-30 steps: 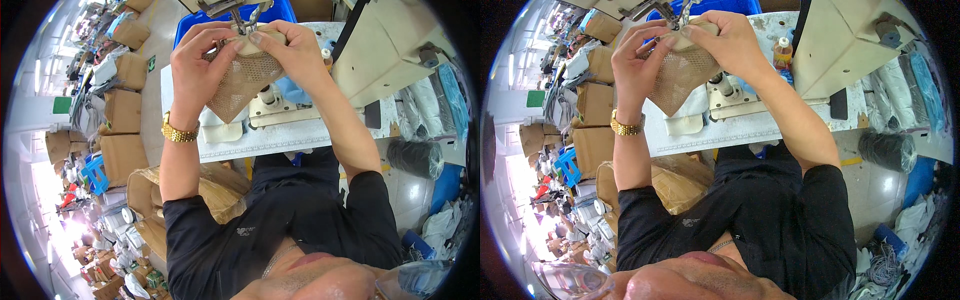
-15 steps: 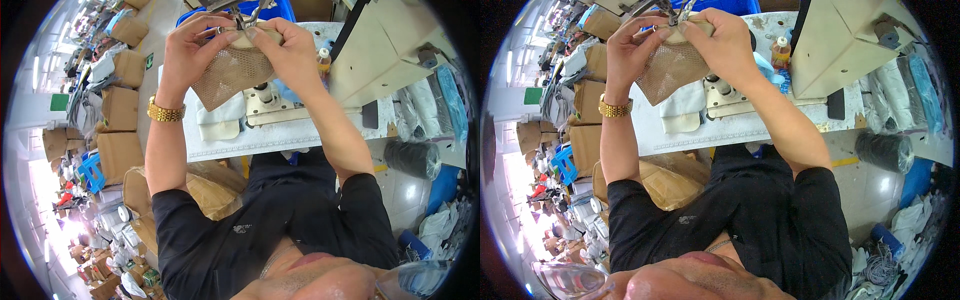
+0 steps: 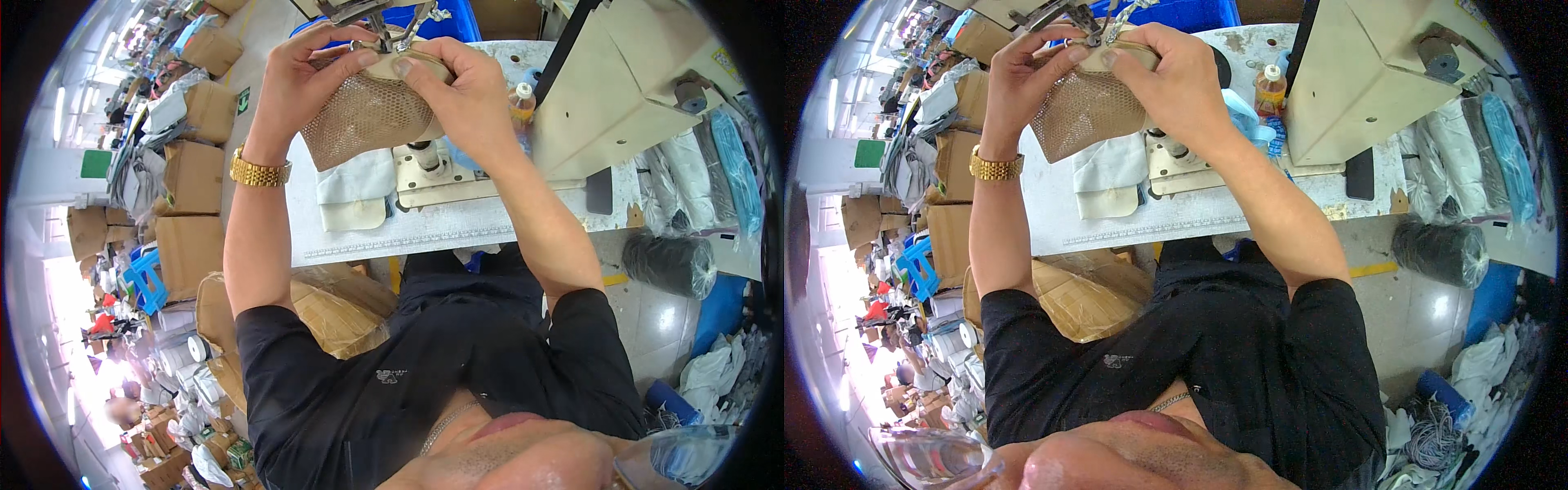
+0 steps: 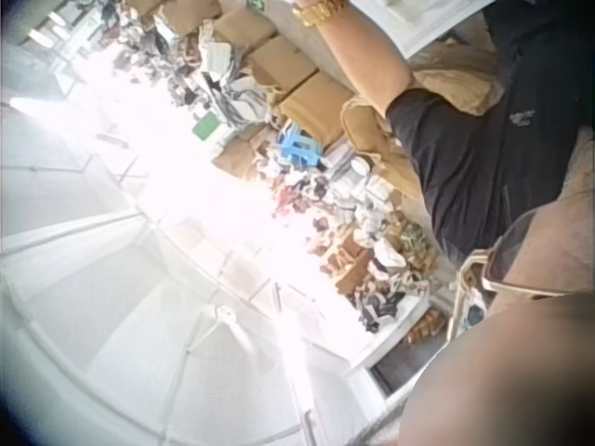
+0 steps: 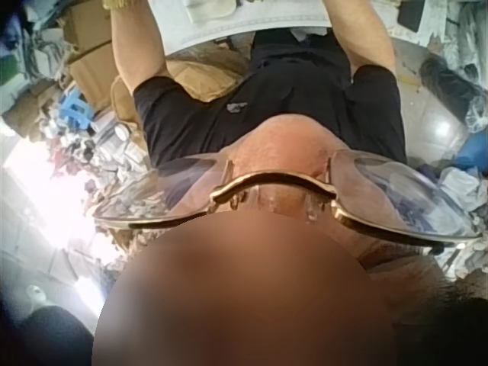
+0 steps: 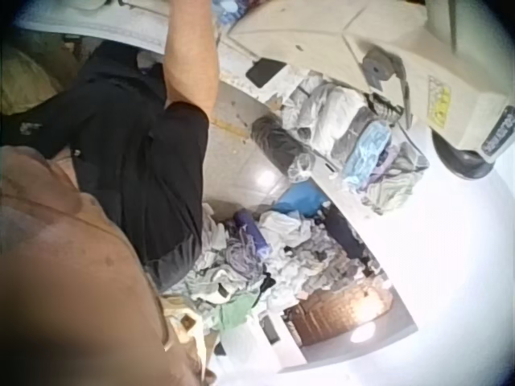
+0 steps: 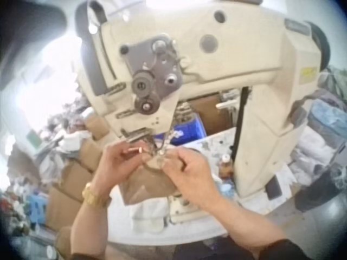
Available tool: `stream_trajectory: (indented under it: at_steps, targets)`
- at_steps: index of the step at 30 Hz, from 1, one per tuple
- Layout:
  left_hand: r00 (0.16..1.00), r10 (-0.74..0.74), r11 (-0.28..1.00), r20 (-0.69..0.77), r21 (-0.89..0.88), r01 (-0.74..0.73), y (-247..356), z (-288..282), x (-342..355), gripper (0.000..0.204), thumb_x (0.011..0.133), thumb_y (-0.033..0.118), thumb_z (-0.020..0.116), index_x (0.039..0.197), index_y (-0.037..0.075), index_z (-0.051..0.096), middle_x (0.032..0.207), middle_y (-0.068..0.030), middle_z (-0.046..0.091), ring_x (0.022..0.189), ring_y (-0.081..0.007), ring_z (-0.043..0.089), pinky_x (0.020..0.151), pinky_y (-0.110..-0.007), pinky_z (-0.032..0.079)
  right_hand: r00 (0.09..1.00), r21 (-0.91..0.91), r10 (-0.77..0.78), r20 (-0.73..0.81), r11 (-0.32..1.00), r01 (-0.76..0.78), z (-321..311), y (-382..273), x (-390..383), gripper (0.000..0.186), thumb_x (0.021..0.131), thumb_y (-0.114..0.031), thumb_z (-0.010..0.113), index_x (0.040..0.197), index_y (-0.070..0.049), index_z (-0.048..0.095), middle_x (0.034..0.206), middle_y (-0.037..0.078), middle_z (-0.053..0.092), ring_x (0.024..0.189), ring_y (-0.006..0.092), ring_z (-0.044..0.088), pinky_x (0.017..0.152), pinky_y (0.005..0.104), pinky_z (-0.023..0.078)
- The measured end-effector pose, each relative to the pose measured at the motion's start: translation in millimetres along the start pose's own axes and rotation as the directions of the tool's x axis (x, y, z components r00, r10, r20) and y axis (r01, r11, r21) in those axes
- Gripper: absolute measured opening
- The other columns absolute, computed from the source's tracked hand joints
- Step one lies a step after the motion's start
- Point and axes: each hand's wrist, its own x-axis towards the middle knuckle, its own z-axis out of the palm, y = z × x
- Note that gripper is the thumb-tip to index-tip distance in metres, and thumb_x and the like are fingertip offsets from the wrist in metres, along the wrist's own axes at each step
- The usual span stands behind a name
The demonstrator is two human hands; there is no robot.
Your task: Sewing leather and mesh pieces together using an industrial sewing machine to assemble shoe uppers.
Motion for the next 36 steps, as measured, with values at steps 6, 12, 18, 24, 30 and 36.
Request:
stream_trajectory:
  at_steps: [6, 12, 18, 24, 30, 36]
  targets:
    - [0.999, -0.040, 0.978, -0.011, 0.204, 0.041, 5, -5, 0, 0.024, 0.083, 0.014, 0.076, 0.104, 0.004, 0.072, 0.100, -0.0052, 0.070, 0.098, -0.0187, 0.064, 0.088, -0.033, 0.053, 1.000, 0.037, 0.016, -0.004, 0.999, -0.016, 4, 1, 0, 0.023, 0.084, -0.019, 0.070, 0.095, 0.001, 0.069, 0.080, 0.011, 0.070, 0.071, 0.0140, 0.065, 0.066, 0.0287, 0.051]
    - [0.939, 0.312, 0.655, -0.142, 0.749, -0.104, 28, 34, -23, 0.040, 0.074, 0.022, 0.081, 0.110, 0.008, 0.070, 0.101, -0.0077, 0.071, 0.109, -0.0302, 0.058, 0.095, -0.040, 0.046, 1.000, 0.053, 0.018, -0.007, 0.998, -0.017, 0, 7, -2, 0.025, 0.085, -0.021, 0.069, 0.098, 0.001, 0.069, 0.081, 0.011, 0.071, 0.071, 0.0142, 0.065, 0.066, 0.0293, 0.051]
    - [0.967, 0.004, 0.934, -0.253, 0.348, 0.087, 13, 31, -30, 0.043, 0.077, 0.023, 0.080, 0.116, 0.009, 0.069, 0.107, -0.0084, 0.070, 0.102, -0.0216, 0.061, 0.090, -0.034, 0.049, 0.998, 0.091, 0.029, 0.061, 0.995, -0.034, 0, 4, -7, 0.028, 0.086, -0.019, 0.068, 0.104, 0.002, 0.067, 0.083, 0.011, 0.070, 0.071, 0.0124, 0.063, 0.067, 0.0281, 0.050]
    - [0.972, -0.073, 0.965, -0.223, 0.230, 0.126, 8, 28, -28, 0.040, 0.081, 0.023, 0.077, 0.118, 0.009, 0.069, 0.104, -0.0075, 0.070, 0.095, -0.0160, 0.062, 0.086, -0.030, 0.050, 0.995, 0.148, 0.082, 0.058, 0.985, -0.090, 1, 4, -8, 0.027, 0.085, -0.016, 0.069, 0.104, 0.002, 0.067, 0.081, 0.006, 0.069, 0.071, 0.0072, 0.059, 0.065, 0.0244, 0.049]
    - [0.985, -0.077, 0.972, -0.154, 0.209, 0.109, 8, 22, -19, 0.040, 0.082, 0.024, 0.077, 0.117, 0.007, 0.069, 0.096, -0.0045, 0.069, 0.088, -0.0124, 0.060, 0.083, -0.028, 0.050, 0.995, 0.170, 0.082, 0.064, 0.981, -0.092, -3, 8, -6, 0.025, 0.084, -0.015, 0.069, 0.103, 0.001, 0.068, 0.079, 0.005, 0.069, 0.070, 0.0066, 0.060, 0.064, 0.0236, 0.048]
    - [0.985, -0.145, 0.974, -0.089, 0.160, 0.158, 1, 15, -12, 0.040, 0.082, 0.026, 0.078, 0.117, 0.007, 0.070, 0.093, -0.0033, 0.066, 0.087, -0.0114, 0.059, 0.081, -0.027, 0.050, 0.985, 0.188, 0.115, 0.132, 0.972, -0.139, -22, 5, -12, 0.028, 0.086, -0.016, 0.070, 0.108, 0.000, 0.067, 0.088, 0.005, 0.070, 0.077, 0.0085, 0.063, 0.071, 0.0240, 0.051]
